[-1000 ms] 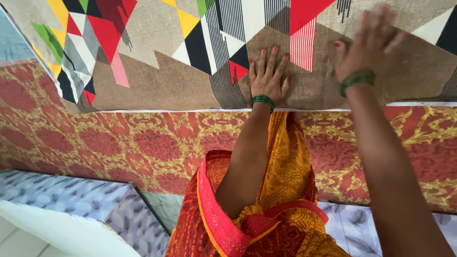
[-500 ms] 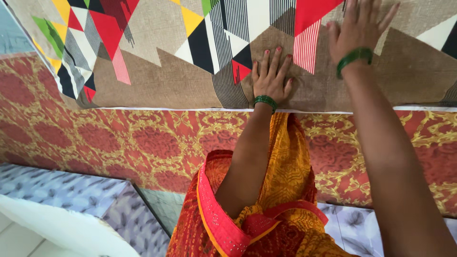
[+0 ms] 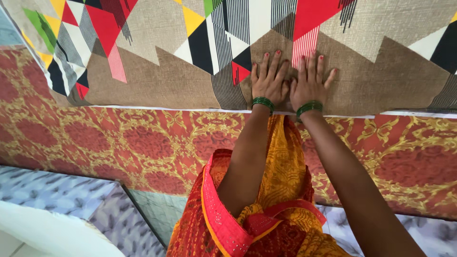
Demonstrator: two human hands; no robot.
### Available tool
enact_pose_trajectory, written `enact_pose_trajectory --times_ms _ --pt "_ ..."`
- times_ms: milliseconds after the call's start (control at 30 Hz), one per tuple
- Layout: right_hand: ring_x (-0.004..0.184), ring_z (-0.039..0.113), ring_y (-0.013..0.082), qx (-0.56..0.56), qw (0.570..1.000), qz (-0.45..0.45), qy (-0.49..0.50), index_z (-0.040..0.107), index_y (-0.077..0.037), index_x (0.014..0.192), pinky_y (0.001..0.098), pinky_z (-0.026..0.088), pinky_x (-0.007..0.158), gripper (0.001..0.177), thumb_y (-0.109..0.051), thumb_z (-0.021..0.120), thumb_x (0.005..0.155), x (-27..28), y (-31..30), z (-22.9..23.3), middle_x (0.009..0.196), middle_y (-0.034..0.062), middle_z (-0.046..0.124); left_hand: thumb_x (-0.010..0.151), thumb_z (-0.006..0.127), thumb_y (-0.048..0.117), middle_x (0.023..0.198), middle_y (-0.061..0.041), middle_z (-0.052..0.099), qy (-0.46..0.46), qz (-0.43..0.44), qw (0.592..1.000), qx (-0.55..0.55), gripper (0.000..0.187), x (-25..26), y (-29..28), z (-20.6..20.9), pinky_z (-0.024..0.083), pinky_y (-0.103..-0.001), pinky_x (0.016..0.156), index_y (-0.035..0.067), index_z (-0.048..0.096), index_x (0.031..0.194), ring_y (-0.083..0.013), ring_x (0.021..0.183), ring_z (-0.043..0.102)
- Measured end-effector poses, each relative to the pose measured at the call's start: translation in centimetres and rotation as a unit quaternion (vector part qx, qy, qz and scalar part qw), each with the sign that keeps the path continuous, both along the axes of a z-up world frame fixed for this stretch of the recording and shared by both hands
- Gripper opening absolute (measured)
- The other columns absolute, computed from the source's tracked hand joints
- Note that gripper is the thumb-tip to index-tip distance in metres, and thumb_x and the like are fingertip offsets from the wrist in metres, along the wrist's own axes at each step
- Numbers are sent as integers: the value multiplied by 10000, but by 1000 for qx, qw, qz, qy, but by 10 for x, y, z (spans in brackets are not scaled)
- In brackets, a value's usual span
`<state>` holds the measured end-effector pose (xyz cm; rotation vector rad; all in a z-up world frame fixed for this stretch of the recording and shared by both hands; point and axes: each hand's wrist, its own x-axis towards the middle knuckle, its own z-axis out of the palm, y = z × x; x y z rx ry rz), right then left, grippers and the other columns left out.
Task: The person spreads a patterned bedsheet over a mattress, smoothing it out by hand, and then folds white pillows.
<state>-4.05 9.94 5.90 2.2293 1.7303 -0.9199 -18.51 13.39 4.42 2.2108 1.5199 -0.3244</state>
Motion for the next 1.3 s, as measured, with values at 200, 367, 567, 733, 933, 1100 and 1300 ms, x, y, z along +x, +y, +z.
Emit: enact_pose_trajectory --times_ms 200,367,567,733,933,1100,1300 --pt "1617 -8 267 8 1000 -2 -9 234 -158 1675 670 -91 1217 683 -406 380 1056 -1 2 -7 1761 76 91 921 536 449 1704 21 228 -15 19 999 -35 628 2 6 11 126 -587 1289 331 453 1533 -253 1590 188" --pt "1637 9 289 25 1000 -5 -5 277 -145 1682 683 -75 1238 663 -408 395 1084 -1 1 -10 1775 98 127 942 518 434 1701 13 226 -33 15 999 -6 613 -1 4 9 121 -596 1285 320 449 1541 -254 1588 179" --pt "1628 23 304 44 999 -8 -9 302 -132 1674 699 -57 1223 694 -418 415 1051 -3 3 -10 1775 112 127 950 513 459 1712 21 214 -27 21 999 -32 627 1 10 22 122 -584 1298 330 408 1554 -246 1598 174" --pt "1643 32 303 35 999 -4 -19 283 -146 1689 696 -51 1238 713 -405 428 1041 3 1 -19 1788 95 109 1009 443 525 1733 22 134 26 -25 996 -81 695 -3 24 44 112 -571 1294 334 220 1638 -240 1606 118" --pt "1662 20 332 40 999 -24 9 281 -92 1715 699 -45 1267 709 -349 404 1066 -8 1 -5 1807 127 82 1017 397 700 1743 5 21 50 -102 979 -169 754 -87 43 73 76 -586 1295 389 114 1643 -248 1611 9" --pt "1668 -3 353 53 998 -5 -12 318 -25 1723 706 -48 1257 716 -334 415 1084 -9 6 6 1822 151 72 838 575 803 1730 -15 -16 80 -186 954 -223 1050 -159 47 80 60 -567 1289 357 66 1641 -250 1596 -17" --pt "1691 -22 372 27 999 -22 31 181 -88 1745 734 -48 1305 778 -481 377 1103 -13 6 22 1834 177 39 768 724 756 1723 -5 20 29 -144 979 -138 1126 -161 31 45 94 -613 1292 384 92 1621 -263 1594 14"
